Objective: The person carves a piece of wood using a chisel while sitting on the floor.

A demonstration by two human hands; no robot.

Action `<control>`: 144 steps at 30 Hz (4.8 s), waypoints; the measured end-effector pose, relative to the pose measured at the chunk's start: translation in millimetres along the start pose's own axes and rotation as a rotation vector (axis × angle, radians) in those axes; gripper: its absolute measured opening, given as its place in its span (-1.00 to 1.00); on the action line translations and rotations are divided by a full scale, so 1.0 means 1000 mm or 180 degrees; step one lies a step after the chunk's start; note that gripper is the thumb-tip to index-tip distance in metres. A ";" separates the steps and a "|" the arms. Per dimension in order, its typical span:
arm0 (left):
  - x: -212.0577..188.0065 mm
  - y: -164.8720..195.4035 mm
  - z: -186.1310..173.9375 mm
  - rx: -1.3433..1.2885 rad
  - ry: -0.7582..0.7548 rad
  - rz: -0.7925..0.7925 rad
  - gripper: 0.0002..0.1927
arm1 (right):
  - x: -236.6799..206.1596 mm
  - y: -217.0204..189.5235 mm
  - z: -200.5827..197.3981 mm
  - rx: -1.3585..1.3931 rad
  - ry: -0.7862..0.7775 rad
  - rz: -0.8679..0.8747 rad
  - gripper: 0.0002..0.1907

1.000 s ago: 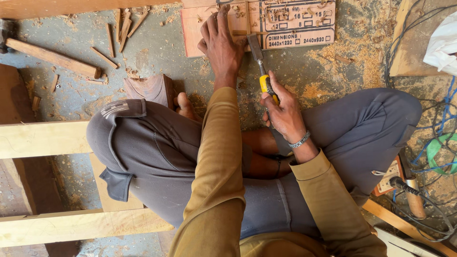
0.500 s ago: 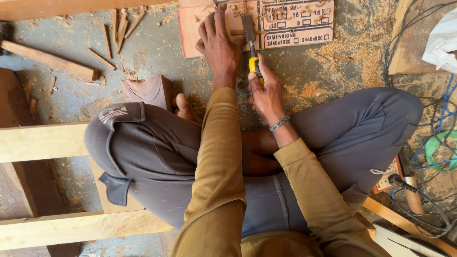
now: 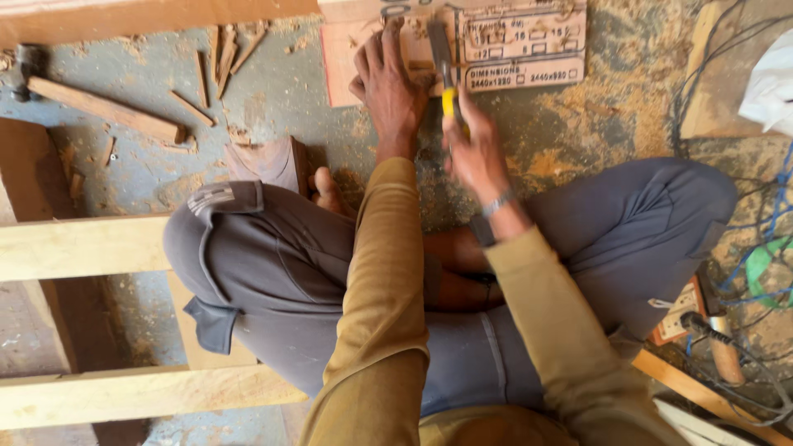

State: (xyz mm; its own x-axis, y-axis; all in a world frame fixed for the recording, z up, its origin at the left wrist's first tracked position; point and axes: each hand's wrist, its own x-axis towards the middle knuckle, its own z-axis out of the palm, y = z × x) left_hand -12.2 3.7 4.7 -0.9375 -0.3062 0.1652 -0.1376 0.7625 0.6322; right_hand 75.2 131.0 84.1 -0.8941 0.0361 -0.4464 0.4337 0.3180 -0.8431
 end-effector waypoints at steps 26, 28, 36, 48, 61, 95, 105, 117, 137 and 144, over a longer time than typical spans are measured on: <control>-0.003 0.006 -0.011 -0.0120 -0.0118 -0.0062 0.04 | -0.069 -0.014 -0.029 0.0195 -0.0227 0.0127 -0.37; -0.003 0.007 -0.013 -0.0154 -0.0095 -0.0037 0.03 | -0.069 -0.013 -0.028 0.0093 -0.0180 0.0194 -0.37; -0.005 0.006 -0.011 -0.0092 -0.0031 -0.0024 -0.02 | -0.061 -0.010 -0.015 -0.0267 -0.0100 0.0093 -0.36; 0.000 -0.010 0.005 0.0019 0.0022 0.0081 0.11 | -0.011 -0.005 -0.005 -0.0141 -0.0033 -0.0293 -0.36; 0.000 0.000 -0.004 -0.0119 -0.0064 -0.0007 -0.02 | -0.052 -0.006 -0.020 -0.0395 -0.0115 -0.0230 -0.40; -0.001 0.005 -0.009 -0.0057 0.0032 0.0038 0.01 | 0.003 0.012 0.000 -0.0230 0.0027 -0.0412 -0.37; 0.003 0.004 -0.007 -0.0053 -0.0163 -0.0060 0.00 | 0.015 0.016 -0.002 -0.0069 -0.0085 -0.0299 -0.34; -0.001 -0.002 0.001 -0.0341 0.0488 0.0499 -0.89 | -0.023 -0.015 -0.055 0.2395 0.0129 -0.0465 -0.37; -0.009 0.006 -0.022 0.0208 0.0128 0.0191 -0.39 | -0.024 -0.010 -0.023 -0.0048 -0.0272 -0.0112 -0.33; -0.007 0.009 -0.021 0.0132 0.0126 0.0077 -0.19 | -0.019 -0.014 -0.013 -0.0463 -0.0186 -0.0247 -0.37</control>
State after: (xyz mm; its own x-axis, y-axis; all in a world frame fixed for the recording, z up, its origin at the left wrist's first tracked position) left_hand -0.3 1.1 25.4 -0.9275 -0.3090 0.2105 -0.1289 0.7927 0.5958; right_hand 84.5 138.5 108.3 -0.9144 -0.0478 -0.4020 0.3392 0.4517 -0.8252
